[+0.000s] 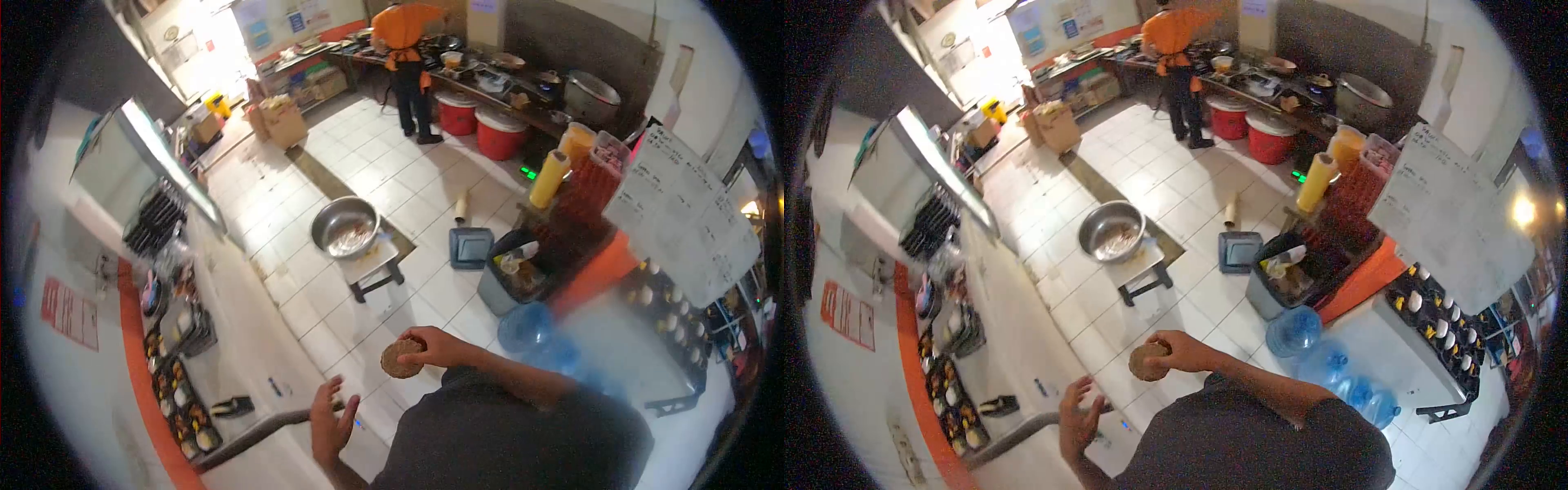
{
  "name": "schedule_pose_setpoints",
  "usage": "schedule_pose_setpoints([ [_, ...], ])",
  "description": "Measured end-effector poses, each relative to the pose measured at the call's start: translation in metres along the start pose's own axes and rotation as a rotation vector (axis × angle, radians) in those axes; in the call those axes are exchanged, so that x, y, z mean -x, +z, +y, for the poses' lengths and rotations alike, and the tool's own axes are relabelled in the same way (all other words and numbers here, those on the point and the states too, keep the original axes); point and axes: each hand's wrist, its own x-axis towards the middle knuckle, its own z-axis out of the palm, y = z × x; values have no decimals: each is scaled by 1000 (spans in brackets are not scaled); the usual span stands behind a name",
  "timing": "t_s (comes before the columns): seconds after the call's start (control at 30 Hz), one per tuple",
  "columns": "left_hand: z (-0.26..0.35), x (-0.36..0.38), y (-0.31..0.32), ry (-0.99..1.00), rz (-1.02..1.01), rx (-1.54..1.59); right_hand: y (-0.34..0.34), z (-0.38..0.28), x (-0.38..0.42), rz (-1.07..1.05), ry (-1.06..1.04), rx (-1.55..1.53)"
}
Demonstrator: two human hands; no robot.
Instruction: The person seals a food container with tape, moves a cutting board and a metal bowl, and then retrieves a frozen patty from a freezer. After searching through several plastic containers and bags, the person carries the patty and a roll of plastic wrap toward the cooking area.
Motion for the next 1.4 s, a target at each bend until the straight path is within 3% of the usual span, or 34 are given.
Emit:
schedule_pose_setpoints([
  [0.03,9,-35,29,11,-17,2,-28,-1,1,19,6,-2],
  [0.1,24,-102,80,-75,-258,507,-82,-6,-7,64,73,41],
  [0.23,50,-207,156,-83,-433,725,-172,-11,-38,73,110,-94],
  [0.33,74,-278,185,-127,-410,804,-221,6,-79,115,106,-172],
  [0.53,64,-442,230,-269,-415,816,-340,60,-203,18,184,-181],
  [0.6,56,-520,251,-298,-423,834,-383,93,-255,7,85,-221],
  [0.67,57,-592,267,-352,-476,863,-437,100,-304,17,159,-150],
  [0.77,96,-707,287,-350,-569,871,-526,82,-351,144,288,-230],
  [0.87,155,-831,318,-274,-761,759,-605,77,-381,342,205,-154],
  [0.93,201,-900,336,-65,-862,696,-660,65,-392,558,237,-369],
  [1.07,257,-1026,409,-115,-1025,690,-753,92,-423,778,204,-502],
  [1.13,279,-1087,449,159,-1080,614,-802,110,-445,901,208,-580],
  [1.17,295,-1111,462,54,-1106,659,-826,116,-459,951,203,-608],
  [1.3,326,-1229,517,57,-1215,573,-933,125,-513,966,163,-801],
  [1.4,330,-1330,537,19,-1209,576,-1023,154,-558,980,166,-707],
])
